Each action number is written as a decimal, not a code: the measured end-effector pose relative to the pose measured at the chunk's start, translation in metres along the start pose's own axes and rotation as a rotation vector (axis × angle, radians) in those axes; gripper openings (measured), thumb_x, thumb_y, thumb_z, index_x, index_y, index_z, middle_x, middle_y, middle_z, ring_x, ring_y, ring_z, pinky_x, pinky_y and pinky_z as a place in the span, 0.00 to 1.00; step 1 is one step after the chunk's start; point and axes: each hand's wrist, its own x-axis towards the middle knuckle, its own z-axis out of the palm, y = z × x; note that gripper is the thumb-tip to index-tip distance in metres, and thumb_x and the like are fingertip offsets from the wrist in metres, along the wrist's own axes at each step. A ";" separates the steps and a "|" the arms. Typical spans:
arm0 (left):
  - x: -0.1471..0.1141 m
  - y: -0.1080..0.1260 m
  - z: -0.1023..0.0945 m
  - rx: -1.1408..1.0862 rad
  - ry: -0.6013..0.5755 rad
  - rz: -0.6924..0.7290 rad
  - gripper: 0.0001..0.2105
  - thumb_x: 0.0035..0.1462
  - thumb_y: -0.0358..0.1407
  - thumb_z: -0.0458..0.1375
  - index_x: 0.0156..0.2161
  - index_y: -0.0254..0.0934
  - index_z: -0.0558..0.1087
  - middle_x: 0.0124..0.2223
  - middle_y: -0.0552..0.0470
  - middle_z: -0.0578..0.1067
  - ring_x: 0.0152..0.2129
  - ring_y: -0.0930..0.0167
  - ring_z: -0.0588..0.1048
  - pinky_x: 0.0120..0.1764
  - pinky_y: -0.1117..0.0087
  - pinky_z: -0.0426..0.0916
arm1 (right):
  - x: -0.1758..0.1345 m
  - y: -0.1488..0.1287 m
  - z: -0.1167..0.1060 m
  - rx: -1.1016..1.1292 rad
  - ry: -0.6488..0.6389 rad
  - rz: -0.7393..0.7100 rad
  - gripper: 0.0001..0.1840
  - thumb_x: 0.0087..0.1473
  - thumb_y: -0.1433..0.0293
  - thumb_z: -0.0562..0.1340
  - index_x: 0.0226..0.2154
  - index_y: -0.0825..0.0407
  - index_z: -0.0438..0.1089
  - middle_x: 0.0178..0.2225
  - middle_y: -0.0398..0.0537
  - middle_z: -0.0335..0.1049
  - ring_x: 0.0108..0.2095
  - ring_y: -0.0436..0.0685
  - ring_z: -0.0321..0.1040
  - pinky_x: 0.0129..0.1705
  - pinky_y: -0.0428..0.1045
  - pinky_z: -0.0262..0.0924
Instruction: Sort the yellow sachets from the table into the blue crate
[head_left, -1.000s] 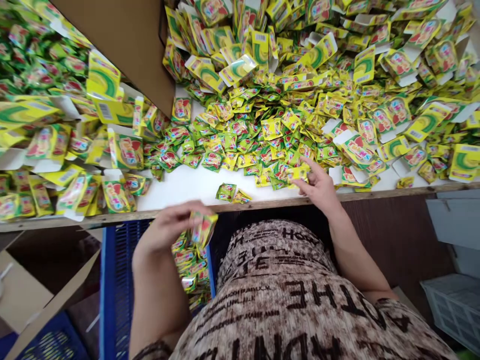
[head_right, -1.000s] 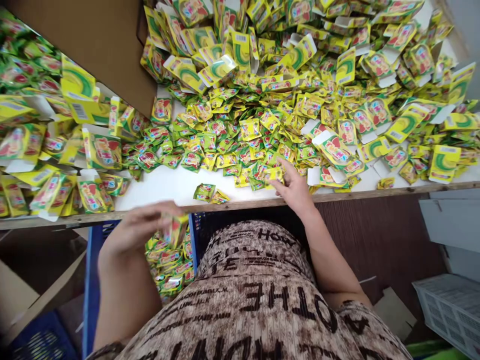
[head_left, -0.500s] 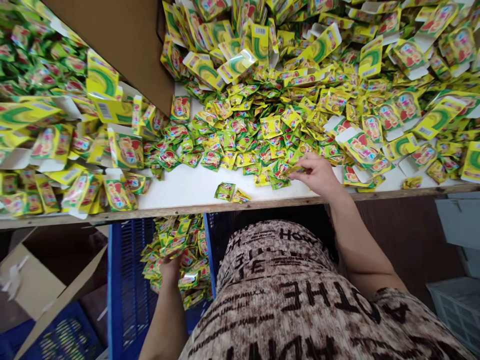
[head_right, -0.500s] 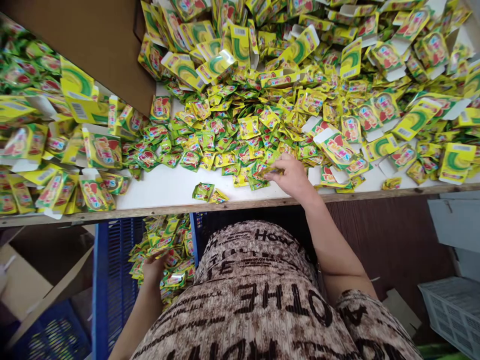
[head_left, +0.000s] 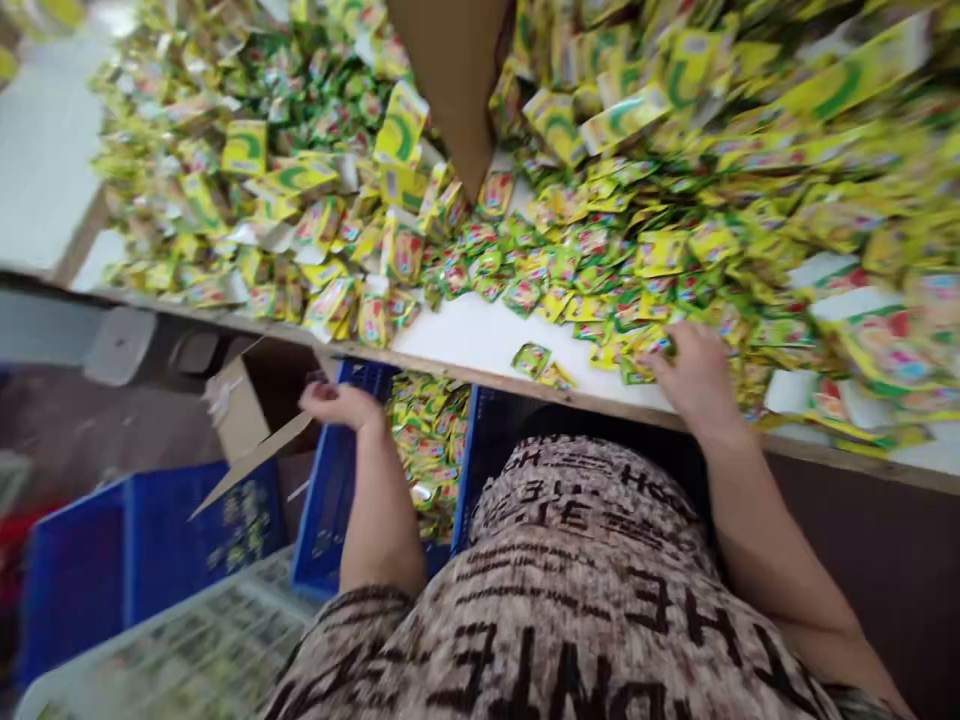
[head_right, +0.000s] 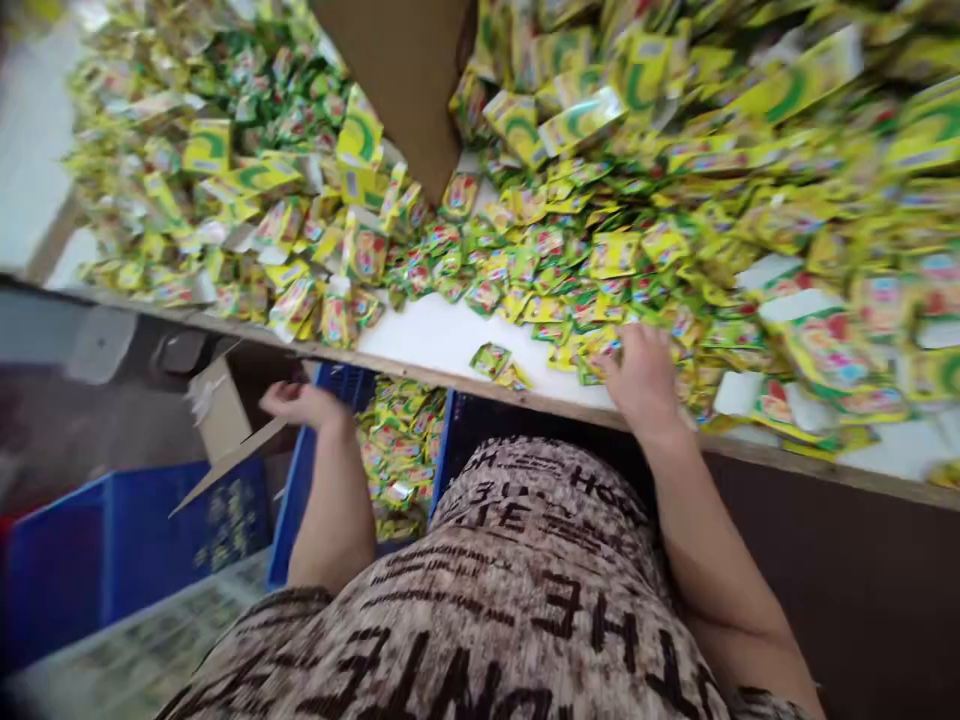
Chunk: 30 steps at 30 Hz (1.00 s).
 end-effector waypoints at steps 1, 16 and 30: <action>0.009 0.009 0.005 -0.044 0.115 0.077 0.08 0.64 0.40 0.45 0.44 0.44 0.62 0.40 0.54 0.68 0.46 0.67 0.69 0.49 0.63 0.67 | 0.000 -0.005 0.003 0.008 -0.008 -0.004 0.17 0.55 0.62 0.66 0.43 0.56 0.71 0.41 0.60 0.70 0.46 0.68 0.65 0.50 0.63 0.61; 0.032 0.186 0.346 0.021 -0.542 0.819 0.05 0.57 0.28 0.57 0.38 0.37 0.74 0.39 0.48 0.77 0.39 0.65 0.73 0.45 0.62 0.67 | -0.053 -0.017 0.008 0.120 0.088 0.039 0.11 0.62 0.68 0.57 0.46 0.53 0.69 0.42 0.60 0.71 0.45 0.67 0.68 0.48 0.61 0.65; 0.088 0.240 0.446 0.165 -0.559 0.781 0.11 0.45 0.16 0.57 0.28 0.34 0.72 0.33 0.45 0.74 0.41 0.59 0.73 0.48 0.56 0.66 | -0.060 -0.015 0.009 0.257 0.192 -0.057 0.12 0.62 0.69 0.56 0.48 0.49 0.69 0.41 0.56 0.75 0.44 0.65 0.72 0.48 0.60 0.69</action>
